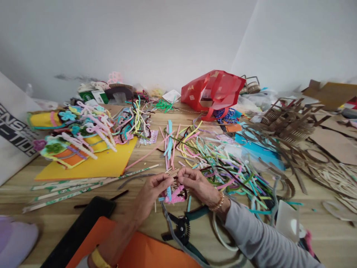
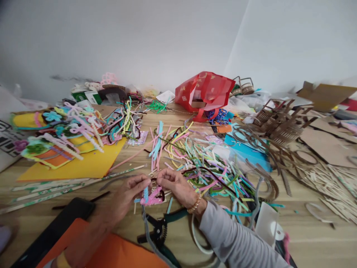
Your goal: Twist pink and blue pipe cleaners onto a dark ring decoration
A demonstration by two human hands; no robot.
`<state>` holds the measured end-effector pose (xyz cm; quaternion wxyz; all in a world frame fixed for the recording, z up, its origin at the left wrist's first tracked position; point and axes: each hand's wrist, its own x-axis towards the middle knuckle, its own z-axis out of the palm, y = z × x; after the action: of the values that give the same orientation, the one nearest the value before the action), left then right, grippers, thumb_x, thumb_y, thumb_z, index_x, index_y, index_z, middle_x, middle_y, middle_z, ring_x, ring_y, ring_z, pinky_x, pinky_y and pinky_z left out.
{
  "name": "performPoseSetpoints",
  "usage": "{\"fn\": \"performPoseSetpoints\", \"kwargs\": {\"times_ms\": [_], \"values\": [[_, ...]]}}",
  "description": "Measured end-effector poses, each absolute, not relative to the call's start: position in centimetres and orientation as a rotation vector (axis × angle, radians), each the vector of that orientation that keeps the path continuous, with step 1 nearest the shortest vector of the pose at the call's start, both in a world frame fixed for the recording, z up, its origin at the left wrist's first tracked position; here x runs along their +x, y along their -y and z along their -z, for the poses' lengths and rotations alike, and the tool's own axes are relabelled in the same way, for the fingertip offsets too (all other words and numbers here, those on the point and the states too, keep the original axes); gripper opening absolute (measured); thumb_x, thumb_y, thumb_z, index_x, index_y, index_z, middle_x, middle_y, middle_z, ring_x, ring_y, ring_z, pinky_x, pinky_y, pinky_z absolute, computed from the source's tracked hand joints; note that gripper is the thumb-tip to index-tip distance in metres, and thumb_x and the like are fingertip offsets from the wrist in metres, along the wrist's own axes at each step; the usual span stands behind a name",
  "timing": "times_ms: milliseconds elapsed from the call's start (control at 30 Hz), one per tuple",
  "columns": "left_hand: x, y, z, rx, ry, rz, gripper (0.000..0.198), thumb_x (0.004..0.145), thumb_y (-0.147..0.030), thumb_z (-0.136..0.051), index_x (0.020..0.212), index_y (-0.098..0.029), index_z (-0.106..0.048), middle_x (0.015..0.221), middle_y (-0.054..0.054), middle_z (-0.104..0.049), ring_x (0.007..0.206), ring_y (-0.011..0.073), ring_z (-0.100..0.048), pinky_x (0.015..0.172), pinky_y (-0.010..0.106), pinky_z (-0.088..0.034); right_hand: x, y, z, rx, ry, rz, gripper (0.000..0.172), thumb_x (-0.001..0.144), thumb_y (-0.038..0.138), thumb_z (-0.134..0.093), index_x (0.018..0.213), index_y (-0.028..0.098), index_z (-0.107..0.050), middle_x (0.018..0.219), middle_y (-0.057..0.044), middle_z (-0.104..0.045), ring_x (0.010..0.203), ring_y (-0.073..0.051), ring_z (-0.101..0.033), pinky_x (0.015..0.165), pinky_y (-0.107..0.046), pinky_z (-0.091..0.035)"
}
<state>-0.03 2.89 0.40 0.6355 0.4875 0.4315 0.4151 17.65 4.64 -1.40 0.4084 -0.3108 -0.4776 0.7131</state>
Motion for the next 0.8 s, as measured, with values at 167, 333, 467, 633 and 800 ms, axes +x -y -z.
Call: {"fn": "performPoseSetpoints", "kwargs": {"times_ms": [167,333,467,633,800], "values": [[0.22,-2.71,-0.46,1.226,-0.99,-0.944,0.018,0.078,-0.029,-0.062,0.066,-0.016,-0.062,0.062,-0.003,-0.053,0.061,0.0125,-0.044,0.059,0.022,-0.034,17.48,-4.4,1.08,-0.717,1.157,-1.916,0.025,0.074,0.039,-0.07,0.078,0.016,-0.061,0.066,0.002,-0.053,0.06,-0.009,-0.045,0.056,-0.021,-0.035],[0.25,-2.68,-0.54,1.295,-1.01,-0.941,0.019,0.079,-0.029,-0.06,0.064,-0.017,-0.06,0.059,-0.004,-0.05,0.061,0.013,-0.043,0.059,0.022,-0.033,17.46,-4.23,0.97,-0.729,1.217,-1.903,0.026,0.077,0.038,-0.066,0.067,0.015,-0.059,0.064,0.002,-0.053,0.06,-0.01,-0.046,0.061,-0.023,-0.035],[0.43,-2.46,-0.37,1.298,-0.991,-0.959,0.019,0.079,-0.027,-0.061,0.063,-0.017,-0.058,0.059,-0.004,-0.048,0.06,0.0116,-0.042,0.058,0.021,-0.033,17.55,-4.21,1.1,-0.725,1.266,-1.876,0.023,0.077,0.034,-0.064,0.065,0.015,-0.059,0.062,0.001,-0.054,0.062,-0.012,-0.048,0.065,-0.025,-0.036],[0.58,-2.25,-0.51,1.195,-0.942,-0.996,0.019,0.078,-0.026,-0.063,0.063,-0.016,-0.058,0.059,-0.004,-0.05,0.059,0.0103,-0.045,0.058,0.019,-0.036,17.69,-4.07,0.98,-0.703,1.342,-1.856,0.022,0.076,0.032,-0.066,0.065,0.014,-0.059,0.064,0.001,-0.055,0.063,-0.012,-0.049,0.065,-0.024,-0.037],[0.12,-2.87,-0.37,0.87,-0.913,-1.073,0.021,0.071,-0.033,-0.071,0.065,-0.016,-0.06,0.059,-0.003,-0.056,0.052,0.0093,-0.046,0.049,0.019,-0.036,17.58,-4.31,1.17,-0.627,1.176,-1.906,0.026,0.082,0.038,-0.062,0.071,0.015,-0.062,0.067,0.0,-0.056,0.062,-0.011,-0.049,0.063,-0.024,-0.039]]}}
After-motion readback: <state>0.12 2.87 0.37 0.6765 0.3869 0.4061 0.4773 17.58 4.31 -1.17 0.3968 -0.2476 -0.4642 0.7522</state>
